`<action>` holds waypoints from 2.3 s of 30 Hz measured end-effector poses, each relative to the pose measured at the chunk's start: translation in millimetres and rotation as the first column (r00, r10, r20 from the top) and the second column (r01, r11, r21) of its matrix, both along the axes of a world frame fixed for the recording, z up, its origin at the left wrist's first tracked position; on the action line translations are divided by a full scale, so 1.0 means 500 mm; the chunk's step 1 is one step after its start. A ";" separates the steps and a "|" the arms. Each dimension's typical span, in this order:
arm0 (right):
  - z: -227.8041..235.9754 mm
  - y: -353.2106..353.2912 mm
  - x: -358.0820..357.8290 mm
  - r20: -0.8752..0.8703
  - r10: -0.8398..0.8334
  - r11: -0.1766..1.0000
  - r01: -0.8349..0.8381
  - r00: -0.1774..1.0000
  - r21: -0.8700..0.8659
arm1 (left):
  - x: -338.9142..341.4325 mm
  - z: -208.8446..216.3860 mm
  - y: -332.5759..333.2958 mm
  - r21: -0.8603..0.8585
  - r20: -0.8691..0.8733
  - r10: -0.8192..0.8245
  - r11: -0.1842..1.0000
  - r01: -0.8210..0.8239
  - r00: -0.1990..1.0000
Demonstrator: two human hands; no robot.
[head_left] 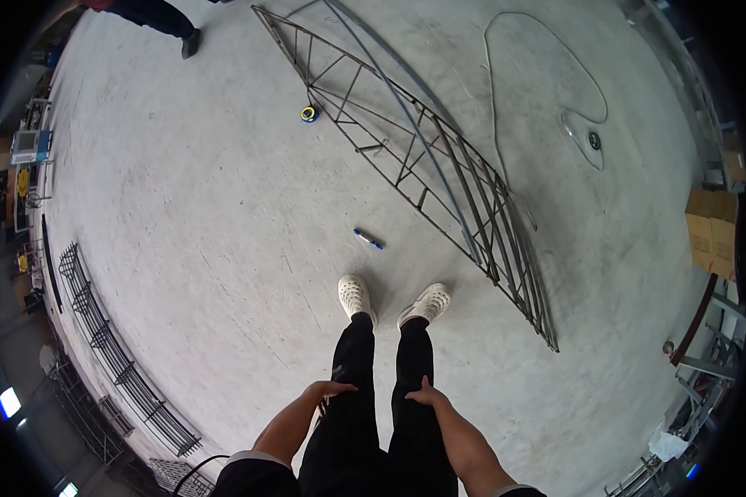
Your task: Marking and applying adhesive to components of a large metal frame structure on a factory floor.
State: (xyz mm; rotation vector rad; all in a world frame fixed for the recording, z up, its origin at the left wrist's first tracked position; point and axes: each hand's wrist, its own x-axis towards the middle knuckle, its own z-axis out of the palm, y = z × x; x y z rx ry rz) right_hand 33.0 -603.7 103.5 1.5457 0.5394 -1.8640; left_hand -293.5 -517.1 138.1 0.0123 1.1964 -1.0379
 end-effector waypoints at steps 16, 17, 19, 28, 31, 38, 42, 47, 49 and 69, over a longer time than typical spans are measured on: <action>0.077 0.070 -0.087 0.038 0.375 0.906 -0.375 0.926 0.199 | -0.128 0.171 -0.042 -0.129 0.131 0.486 0.873 -0.471 0.864; 0.066 0.057 -0.092 0.065 0.356 0.906 -0.361 0.932 0.220 | -0.130 0.152 -0.046 -0.123 0.126 0.482 0.875 -0.468 0.867; 0.058 0.070 -0.115 0.117 0.346 0.901 -0.364 0.931 0.236 | -0.155 0.150 -0.071 -0.095 0.119 0.474 0.880 -0.465 0.872; 0.079 0.110 -0.143 0.306 0.222 0.939 -0.287 0.926 0.187 | -0.194 0.141 -0.075 0.035 0.150 0.437 0.894 -0.447 0.887; 0.085 0.110 -0.157 0.323 0.206 0.946 -0.272 0.924 0.177 | -0.206 0.140 -0.076 0.020 0.158 0.427 0.900 -0.435 0.890; 0.067 0.067 -0.137 0.333 0.146 0.903 -0.263 0.932 0.339 | -0.212 0.145 -0.049 -0.022 0.152 0.359 0.933 -0.360 0.921; 0.018 0.126 -0.088 0.262 -0.119 0.855 -0.035 0.958 0.518 | -0.212 0.138 -0.055 -0.013 0.142 0.373 0.927 -0.375 0.917; -0.057 0.363 -0.020 0.162 -0.515 0.546 0.176 0.842 0.819 | -0.199 0.150 -0.041 0.041 0.107 0.331 0.941 -0.337 0.938; -0.087 0.421 0.047 0.123 -0.666 0.433 0.247 0.736 0.867 | -0.164 0.156 -0.032 0.082 0.127 0.306 0.945 -0.317 0.944; -0.096 0.268 0.002 0.107 -0.510 0.679 0.323 0.854 0.659 | -0.098 0.155 -0.042 0.144 0.055 0.307 0.939 -0.312 0.950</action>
